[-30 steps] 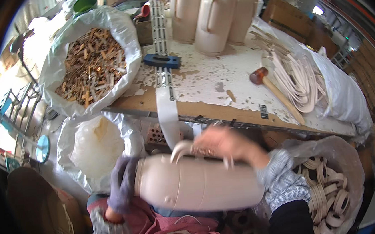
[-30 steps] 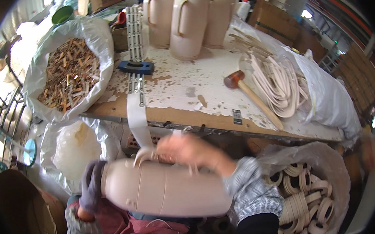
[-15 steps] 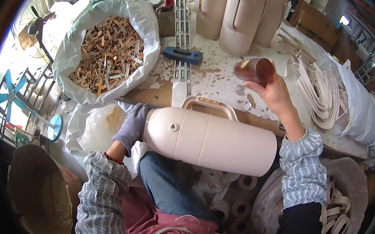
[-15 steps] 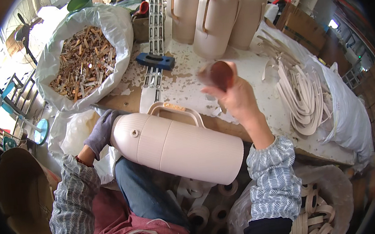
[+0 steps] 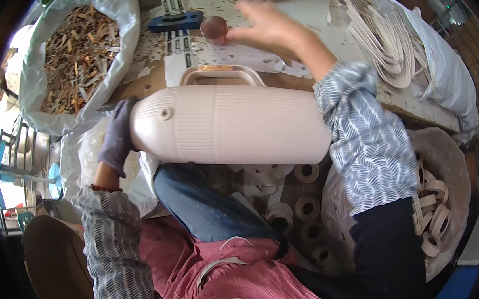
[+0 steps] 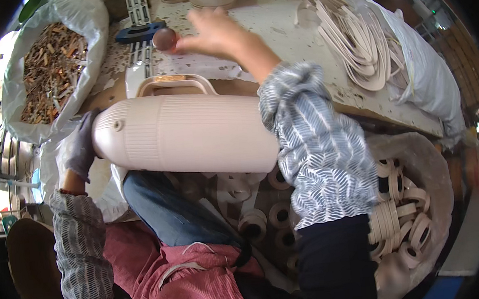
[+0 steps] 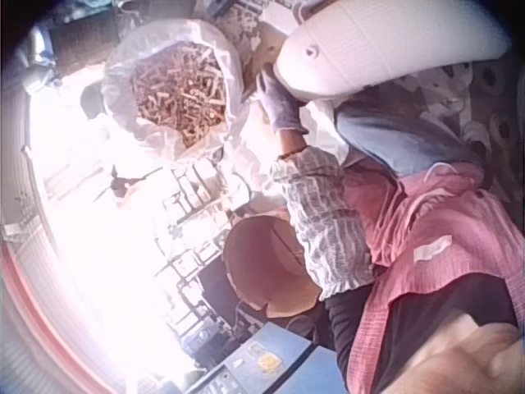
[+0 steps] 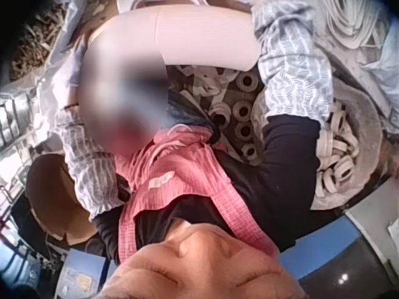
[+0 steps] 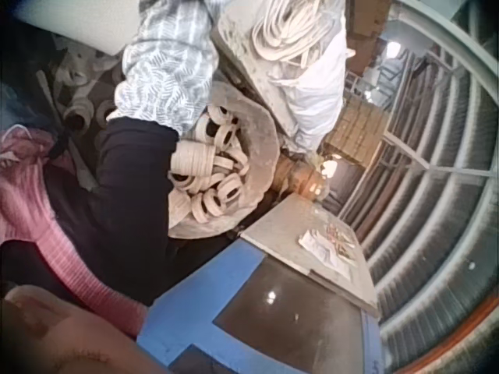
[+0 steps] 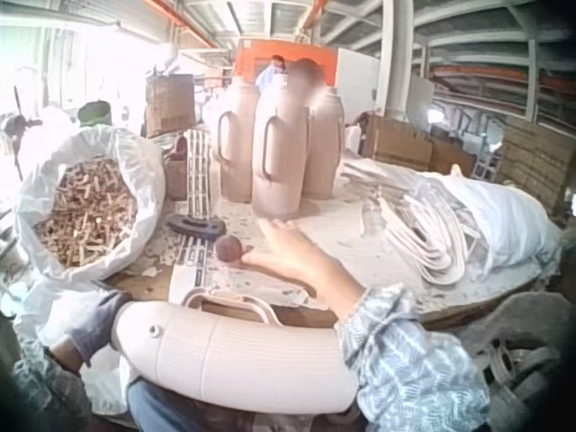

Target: The person repeatedly picks up white thermos bodies, inserts a small circular seal into the opening, and places the finished units on a nearby table. The person handles the thermoses one at a time while seated on the floor.

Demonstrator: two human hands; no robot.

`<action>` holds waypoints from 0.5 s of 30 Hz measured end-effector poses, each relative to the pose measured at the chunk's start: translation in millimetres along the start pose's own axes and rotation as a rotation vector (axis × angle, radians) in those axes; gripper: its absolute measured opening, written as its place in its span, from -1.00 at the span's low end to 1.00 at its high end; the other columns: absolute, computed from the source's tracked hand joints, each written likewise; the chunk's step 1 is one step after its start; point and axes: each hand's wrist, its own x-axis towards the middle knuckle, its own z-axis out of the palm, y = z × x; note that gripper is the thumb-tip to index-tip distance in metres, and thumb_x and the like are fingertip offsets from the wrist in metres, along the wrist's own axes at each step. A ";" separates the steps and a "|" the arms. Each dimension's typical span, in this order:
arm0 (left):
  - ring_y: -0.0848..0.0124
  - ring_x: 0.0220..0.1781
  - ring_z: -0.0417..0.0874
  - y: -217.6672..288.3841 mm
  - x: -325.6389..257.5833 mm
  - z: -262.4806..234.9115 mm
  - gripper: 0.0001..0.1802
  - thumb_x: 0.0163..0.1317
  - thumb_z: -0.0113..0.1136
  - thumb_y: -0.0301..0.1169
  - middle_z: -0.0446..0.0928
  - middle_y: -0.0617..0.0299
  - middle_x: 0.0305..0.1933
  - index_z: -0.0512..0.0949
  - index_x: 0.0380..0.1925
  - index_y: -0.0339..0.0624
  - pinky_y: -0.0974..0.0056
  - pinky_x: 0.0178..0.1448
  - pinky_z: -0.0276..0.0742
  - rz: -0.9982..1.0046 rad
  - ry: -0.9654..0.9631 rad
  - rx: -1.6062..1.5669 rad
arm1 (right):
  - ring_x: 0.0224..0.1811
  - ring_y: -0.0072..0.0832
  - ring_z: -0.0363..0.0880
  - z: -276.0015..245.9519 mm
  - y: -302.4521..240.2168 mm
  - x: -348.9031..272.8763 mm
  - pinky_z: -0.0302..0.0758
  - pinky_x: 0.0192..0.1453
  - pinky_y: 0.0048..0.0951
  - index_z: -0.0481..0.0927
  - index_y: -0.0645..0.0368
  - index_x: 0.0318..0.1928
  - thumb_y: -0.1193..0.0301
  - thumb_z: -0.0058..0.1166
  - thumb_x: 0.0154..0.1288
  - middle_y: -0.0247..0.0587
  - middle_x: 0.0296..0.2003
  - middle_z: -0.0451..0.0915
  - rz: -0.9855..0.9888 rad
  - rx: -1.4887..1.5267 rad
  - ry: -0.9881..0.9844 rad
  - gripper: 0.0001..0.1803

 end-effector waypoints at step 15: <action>0.38 0.05 0.55 -61.7 -188.1 -63.4 -0.59 0.47 -0.12 -0.24 0.54 0.15 0.07 0.44 0.13 -0.29 0.26 0.14 0.46 -0.712 -0.071 -0.530 | 0.10 -0.04 0.49 309.4 -19.8 -562.1 0.43 0.20 -0.17 0.46 0.30 0.07 0.58 0.20 0.06 0.05 -0.01 0.54 1.383 -0.104 -0.105 -0.51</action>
